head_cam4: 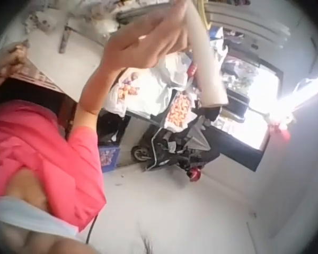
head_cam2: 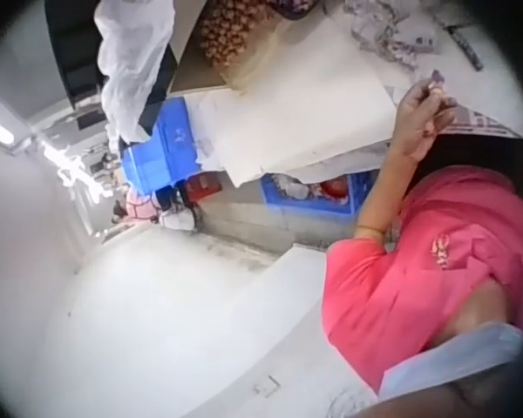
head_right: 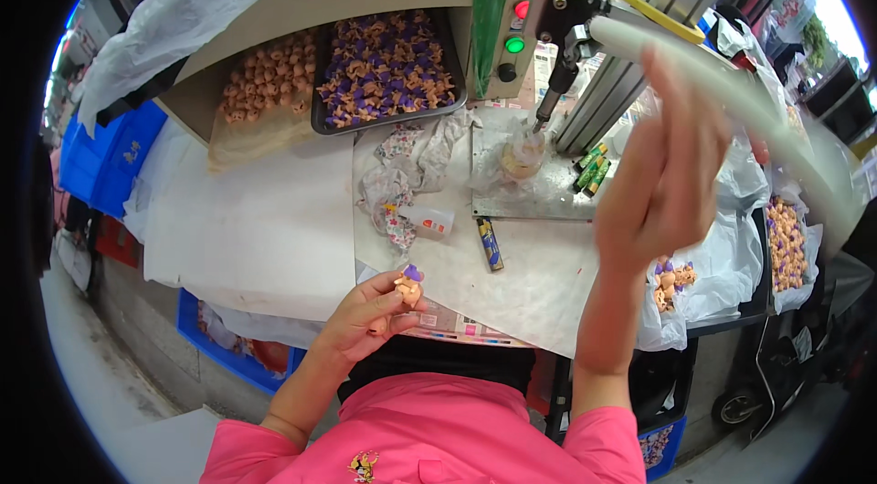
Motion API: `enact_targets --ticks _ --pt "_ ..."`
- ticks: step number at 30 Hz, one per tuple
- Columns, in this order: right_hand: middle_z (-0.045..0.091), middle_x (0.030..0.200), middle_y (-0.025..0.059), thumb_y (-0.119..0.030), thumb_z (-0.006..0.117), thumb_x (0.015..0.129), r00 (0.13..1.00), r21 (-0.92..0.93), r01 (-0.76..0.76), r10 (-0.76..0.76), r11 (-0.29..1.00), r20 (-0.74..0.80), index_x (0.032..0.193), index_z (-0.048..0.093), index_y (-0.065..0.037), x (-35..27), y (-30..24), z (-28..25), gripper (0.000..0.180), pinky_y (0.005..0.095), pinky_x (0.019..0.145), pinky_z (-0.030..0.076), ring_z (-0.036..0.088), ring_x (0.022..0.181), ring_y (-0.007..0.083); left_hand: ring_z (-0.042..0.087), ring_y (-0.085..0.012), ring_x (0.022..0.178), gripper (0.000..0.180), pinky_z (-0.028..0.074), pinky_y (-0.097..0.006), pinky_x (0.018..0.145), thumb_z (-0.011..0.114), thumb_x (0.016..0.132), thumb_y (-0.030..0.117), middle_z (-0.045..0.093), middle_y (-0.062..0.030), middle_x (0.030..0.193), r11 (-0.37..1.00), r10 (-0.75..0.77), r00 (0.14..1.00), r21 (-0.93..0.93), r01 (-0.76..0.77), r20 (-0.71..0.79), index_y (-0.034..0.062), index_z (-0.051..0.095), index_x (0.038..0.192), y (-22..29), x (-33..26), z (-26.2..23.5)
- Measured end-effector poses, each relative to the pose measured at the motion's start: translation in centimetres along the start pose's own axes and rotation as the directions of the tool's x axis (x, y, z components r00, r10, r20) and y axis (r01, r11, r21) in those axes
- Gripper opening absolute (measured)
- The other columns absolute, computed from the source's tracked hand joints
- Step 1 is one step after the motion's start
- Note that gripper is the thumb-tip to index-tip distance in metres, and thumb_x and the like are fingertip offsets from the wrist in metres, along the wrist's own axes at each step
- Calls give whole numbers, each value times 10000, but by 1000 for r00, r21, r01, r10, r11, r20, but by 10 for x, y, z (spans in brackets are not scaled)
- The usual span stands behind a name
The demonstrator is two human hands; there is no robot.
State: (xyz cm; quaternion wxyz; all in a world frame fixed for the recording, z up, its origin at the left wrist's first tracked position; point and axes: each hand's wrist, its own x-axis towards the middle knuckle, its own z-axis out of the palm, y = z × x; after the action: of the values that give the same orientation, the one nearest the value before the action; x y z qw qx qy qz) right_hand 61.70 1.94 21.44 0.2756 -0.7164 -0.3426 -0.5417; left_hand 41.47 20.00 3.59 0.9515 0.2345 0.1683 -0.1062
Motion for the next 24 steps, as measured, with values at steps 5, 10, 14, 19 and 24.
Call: enact_targets --ticks 5,10,14,19,24 --pt "686 1054 34 -119 546 947 976 48 151 -142 987 -163 1139 671 -42 87 50 45 243 242 792 480 603 797 114 630 -224 1026 306 593 -305 805 575 935 99 600 -98 1090 999 -19 999 42 17 38 5 515 1220 -5 -5 16" --pt "701 1001 37 -150 563 941 929 362 -364 308 858 205 1123 675 -27 100 81 42 245 254 792 487 639 804 132 637 -198 1001 355 592 -269 708 586 921 81 610 -118 1125 999 -42 998 31 41 49 18 513 1262 -10 -9 23" --pt "714 958 98 -193 592 923 863 -17 -460 451 888 226 1026 698 -4 15 53 15 240 260 791 490 654 857 122 646 -190 978 330 586 -259 652 588 921 87 613 -113 1136 1000 5 1000 -11 -5 25 32 538 1243 -1 -16 4" --pt "693 960 137 -177 699 815 560 -159 -556 510 815 653 1041 680 -18 -122 66 25 277 317 746 508 673 804 220 645 -212 984 305 595 -266 678 591 918 81 612 -115 1132 997 23 1000 79 -23 3 49 552 1219 7 -7 2" --pt "677 896 124 -76 709 781 775 -34 -466 426 884 467 987 669 -22 -149 67 40 216 301 680 513 650 733 216 641 -203 971 311 594 -266 702 603 906 61 610 -95 1104 988 46 999 151 -45 -8 53 548 1212 9 7 39"
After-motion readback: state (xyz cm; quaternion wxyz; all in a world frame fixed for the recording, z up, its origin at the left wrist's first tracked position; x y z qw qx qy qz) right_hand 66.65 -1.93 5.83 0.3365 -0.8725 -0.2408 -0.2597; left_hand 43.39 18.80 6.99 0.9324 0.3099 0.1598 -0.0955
